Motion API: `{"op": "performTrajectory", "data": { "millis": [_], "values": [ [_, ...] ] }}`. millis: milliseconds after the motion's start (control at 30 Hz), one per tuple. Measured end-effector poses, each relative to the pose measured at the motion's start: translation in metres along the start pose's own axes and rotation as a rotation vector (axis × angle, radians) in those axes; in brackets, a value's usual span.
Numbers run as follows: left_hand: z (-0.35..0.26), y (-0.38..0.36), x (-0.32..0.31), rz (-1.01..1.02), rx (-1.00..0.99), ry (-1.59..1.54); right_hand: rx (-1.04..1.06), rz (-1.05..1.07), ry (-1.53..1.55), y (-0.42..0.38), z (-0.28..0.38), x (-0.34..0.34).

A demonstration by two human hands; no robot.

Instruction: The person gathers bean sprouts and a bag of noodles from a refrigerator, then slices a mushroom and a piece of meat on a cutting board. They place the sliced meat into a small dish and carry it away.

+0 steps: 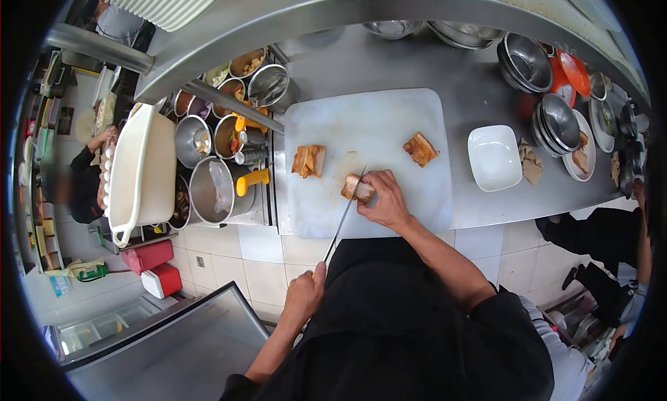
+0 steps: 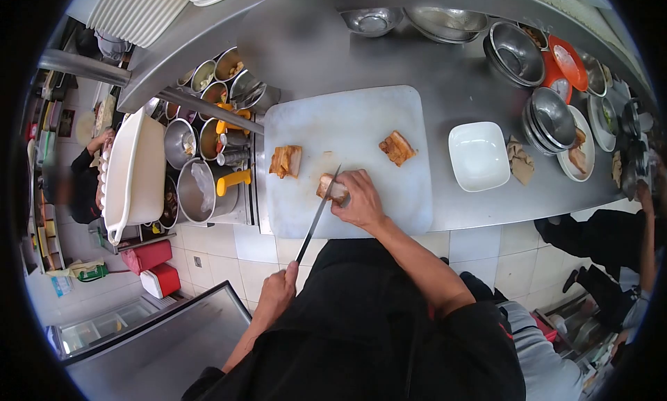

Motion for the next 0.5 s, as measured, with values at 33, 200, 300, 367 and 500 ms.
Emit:
{"op": "performTrajectory", "data": {
  "millis": [33, 200, 300, 367, 500],
  "values": [
    [-0.009, 0.014, -0.008, -0.008, -0.051, -0.019, 0.012, -0.005, 0.002, 0.0, -0.001, -0.001],
    [-0.02, 0.043, -0.038, -0.064, -0.122, -0.058, 0.023, -0.022, -0.024, 0.003, 0.002, 0.0],
    [-0.02, 0.042, -0.039, -0.061, -0.109, -0.052, -0.007, -0.024, -0.016, -0.001, 0.002, 0.002],
    [-0.03, 0.055, -0.044, -0.052, -0.155, -0.084, -0.009, -0.008, -0.016, -0.002, 0.003, 0.001],
    [-0.046, 0.071, -0.046, -0.059, -0.191, -0.155, 0.015, -0.003, -0.022, 0.001, 0.002, 0.0]
  ]
}}
Point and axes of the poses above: each hand's wrist, its own y-axis towards the middle knuckle, its own x-axis out of the back of the hand, z = x × y, the point moved 1 cm from there along y, towards the middle knuckle, and after that the axes turned 14 degrees about -z, right-handed, at the moved point
